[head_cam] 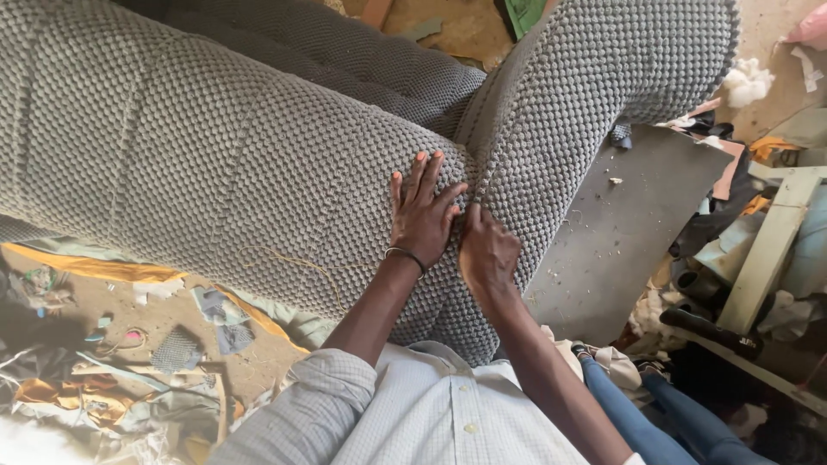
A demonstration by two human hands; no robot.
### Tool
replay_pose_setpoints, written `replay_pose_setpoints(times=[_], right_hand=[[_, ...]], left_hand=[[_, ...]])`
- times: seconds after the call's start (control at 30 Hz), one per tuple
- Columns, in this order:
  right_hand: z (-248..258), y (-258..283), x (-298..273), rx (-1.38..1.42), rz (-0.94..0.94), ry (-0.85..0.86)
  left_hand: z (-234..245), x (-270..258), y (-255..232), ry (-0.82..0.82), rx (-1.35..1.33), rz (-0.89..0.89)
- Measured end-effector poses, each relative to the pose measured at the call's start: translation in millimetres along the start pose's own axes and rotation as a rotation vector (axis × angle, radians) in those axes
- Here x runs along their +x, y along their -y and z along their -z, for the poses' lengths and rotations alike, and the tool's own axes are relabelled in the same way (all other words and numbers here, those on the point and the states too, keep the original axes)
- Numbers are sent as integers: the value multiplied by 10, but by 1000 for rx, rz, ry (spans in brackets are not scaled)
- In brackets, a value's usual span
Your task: Hand-sewing textured fabric onto a furniture frame using a long needle and thread to secure it.
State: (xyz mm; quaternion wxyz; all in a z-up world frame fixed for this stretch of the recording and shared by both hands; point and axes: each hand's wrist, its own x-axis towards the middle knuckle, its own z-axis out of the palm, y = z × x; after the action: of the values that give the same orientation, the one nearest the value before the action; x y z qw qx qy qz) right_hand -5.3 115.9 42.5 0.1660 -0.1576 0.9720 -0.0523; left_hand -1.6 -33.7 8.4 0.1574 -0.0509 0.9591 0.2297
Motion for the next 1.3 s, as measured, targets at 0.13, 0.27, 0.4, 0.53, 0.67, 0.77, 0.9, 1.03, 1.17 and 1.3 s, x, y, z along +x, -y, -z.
replay_pose_setpoints(times=[0.13, 0.27, 0.4, 0.53, 0.67, 0.77, 0.9, 1.03, 1.17, 1.3], right_hand=[[378, -166, -15, 66, 43, 67], [200, -389, -1, 90, 75, 114], [242, -362, -30, -18, 150, 101], [237, -361, -67, 13, 169, 76], [119, -336, -126, -40, 119, 91], [-151, -429, -153, -149, 200, -11], [-489, -490, -106, -170, 271, -163], [-257, -352, -109, -173, 237, -188], [119, -113, -137, -64, 81, -11], [71, -165, -31, -43, 68, 88]], left_hand=[[53, 20, -3, 13, 5, 8], [54, 24, -31, -28, -17, 3], [68, 33, -39, -7, 11, 7], [91, 43, -60, 1, 15, 14], [135, 61, -67, 35, 35, 12], [113, 74, -63, 38, 50, 11], [82, 50, -70, 35, 61, 6], [29, 84, -28, -10, 56, -21], [-18, 111, 21, -29, 67, -30], [-31, 153, 49, -43, 60, -34]])
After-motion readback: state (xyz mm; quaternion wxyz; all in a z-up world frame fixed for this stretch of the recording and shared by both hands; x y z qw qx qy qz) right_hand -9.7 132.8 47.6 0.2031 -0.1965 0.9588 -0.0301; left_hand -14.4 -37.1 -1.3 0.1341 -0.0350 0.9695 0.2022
